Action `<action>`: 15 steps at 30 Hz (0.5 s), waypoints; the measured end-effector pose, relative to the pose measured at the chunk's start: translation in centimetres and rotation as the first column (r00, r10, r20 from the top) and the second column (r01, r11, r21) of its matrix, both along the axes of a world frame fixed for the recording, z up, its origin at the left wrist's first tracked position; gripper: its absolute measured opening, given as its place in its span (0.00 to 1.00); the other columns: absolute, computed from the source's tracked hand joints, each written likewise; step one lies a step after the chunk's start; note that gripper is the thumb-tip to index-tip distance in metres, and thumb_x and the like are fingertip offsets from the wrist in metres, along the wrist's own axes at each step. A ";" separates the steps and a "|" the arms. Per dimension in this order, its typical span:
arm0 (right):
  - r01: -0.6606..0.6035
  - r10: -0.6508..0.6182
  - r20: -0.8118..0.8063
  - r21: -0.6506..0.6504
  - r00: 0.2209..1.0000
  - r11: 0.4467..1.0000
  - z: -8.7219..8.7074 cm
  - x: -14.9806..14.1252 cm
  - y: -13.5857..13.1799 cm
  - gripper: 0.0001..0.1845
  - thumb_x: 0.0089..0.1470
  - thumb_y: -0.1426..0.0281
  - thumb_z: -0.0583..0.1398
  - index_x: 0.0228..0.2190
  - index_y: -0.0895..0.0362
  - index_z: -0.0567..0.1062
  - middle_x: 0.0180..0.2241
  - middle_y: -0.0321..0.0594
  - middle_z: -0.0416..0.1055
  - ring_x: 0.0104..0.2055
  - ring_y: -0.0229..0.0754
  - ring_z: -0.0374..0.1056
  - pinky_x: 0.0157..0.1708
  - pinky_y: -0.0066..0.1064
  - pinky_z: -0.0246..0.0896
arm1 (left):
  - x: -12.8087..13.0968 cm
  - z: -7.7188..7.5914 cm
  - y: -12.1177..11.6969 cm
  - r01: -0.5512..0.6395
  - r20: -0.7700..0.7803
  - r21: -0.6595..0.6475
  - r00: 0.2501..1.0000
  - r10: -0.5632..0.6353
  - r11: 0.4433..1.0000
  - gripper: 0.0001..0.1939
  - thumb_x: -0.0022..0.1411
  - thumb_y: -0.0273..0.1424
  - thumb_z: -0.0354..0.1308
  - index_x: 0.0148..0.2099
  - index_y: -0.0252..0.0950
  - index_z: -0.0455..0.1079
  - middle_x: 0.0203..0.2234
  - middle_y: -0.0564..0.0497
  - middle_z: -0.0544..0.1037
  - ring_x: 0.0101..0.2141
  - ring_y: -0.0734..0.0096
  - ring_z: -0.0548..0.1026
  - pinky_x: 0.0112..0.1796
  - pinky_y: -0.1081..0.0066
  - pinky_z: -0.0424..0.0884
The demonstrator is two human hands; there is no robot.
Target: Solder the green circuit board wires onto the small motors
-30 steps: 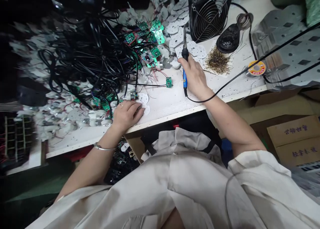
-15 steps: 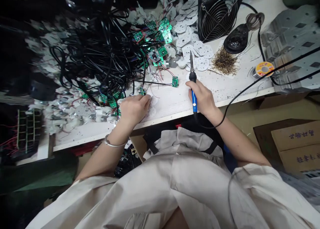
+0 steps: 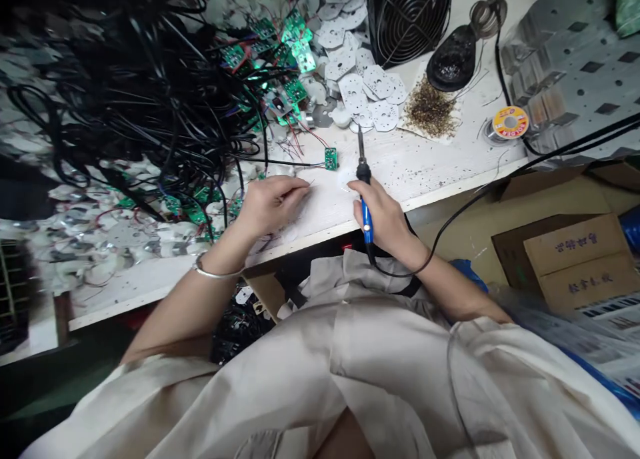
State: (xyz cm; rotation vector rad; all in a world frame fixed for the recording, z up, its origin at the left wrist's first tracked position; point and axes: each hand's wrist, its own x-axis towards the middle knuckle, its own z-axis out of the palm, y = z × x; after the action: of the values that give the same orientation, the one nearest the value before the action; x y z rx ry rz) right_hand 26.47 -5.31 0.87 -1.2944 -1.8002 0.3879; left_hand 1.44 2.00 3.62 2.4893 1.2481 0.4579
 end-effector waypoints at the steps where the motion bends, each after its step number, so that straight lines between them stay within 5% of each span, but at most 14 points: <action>1: 0.002 -0.002 -0.027 0.006 1.000 1.000 0.1 -0.3 -0.3 0.16 0.65 0.70 0.55 0.53 0.51 0.70 0.50 0.47 0.77 0.48 0.44 0.78 0.46 0.34 0.75 | 0.7 -0.3 -0.7 -0.051 0.087 0.007 0.995 0.050 0.999 0.13 0.71 0.34 0.53 0.45 0.37 0.77 0.35 0.49 0.83 0.34 0.69 0.79 0.36 0.70 0.72; 5: 0.052 -0.044 -0.086 0.101 0.995 0.994 0.1 1.6 0.2 0.19 0.65 0.65 0.57 0.57 0.48 0.69 0.45 0.41 0.81 0.39 0.41 0.79 0.42 0.34 0.76 | 3.5 -1.1 -2.6 -0.169 0.168 0.137 0.975 0.145 0.976 0.11 0.72 0.34 0.53 0.41 0.38 0.77 0.31 0.51 0.81 0.32 0.69 0.77 0.34 0.69 0.70; 8: 0.270 -0.235 -0.177 0.214 0.956 0.939 -0.2 5.8 1.5 0.16 0.65 0.59 0.57 0.51 0.47 0.75 0.39 0.38 0.82 0.35 0.42 0.79 0.41 0.37 0.76 | 4.2 -1.9 -3.1 -0.157 0.046 0.367 0.988 0.150 0.917 0.10 0.72 0.33 0.54 0.39 0.40 0.76 0.28 0.49 0.79 0.32 0.63 0.75 0.34 0.64 0.67; 11: 0.548 -0.478 -0.347 0.136 0.807 0.825 -0.6 9.5 2.8 0.18 0.65 0.55 0.56 0.44 0.51 0.78 0.28 0.34 0.78 0.24 0.37 0.74 0.33 0.34 0.74 | 4.2 -2.5 -3.1 -0.085 -0.052 0.496 0.991 0.127 0.864 0.07 0.70 0.33 0.57 0.39 0.41 0.76 0.26 0.49 0.78 0.32 0.61 0.73 0.32 0.61 0.63; 15: 0.659 -0.588 -0.411 0.042 0.697 0.751 -1.4 11.0 4.0 0.23 0.63 0.50 0.56 0.41 0.55 0.79 0.21 0.29 0.73 0.18 0.33 0.70 0.26 0.29 0.71 | 4.2 -2.3 -3.0 -0.022 -0.108 0.592 0.989 0.106 0.806 0.07 0.69 0.32 0.59 0.36 0.40 0.75 0.24 0.50 0.75 0.31 0.61 0.71 0.32 0.61 0.59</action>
State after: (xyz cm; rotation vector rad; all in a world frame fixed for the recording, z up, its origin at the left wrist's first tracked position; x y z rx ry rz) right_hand 37.50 -1.32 -0.53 -1.4896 -0.9551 0.0618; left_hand 5.64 -0.98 1.30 3.0411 1.4127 0.8152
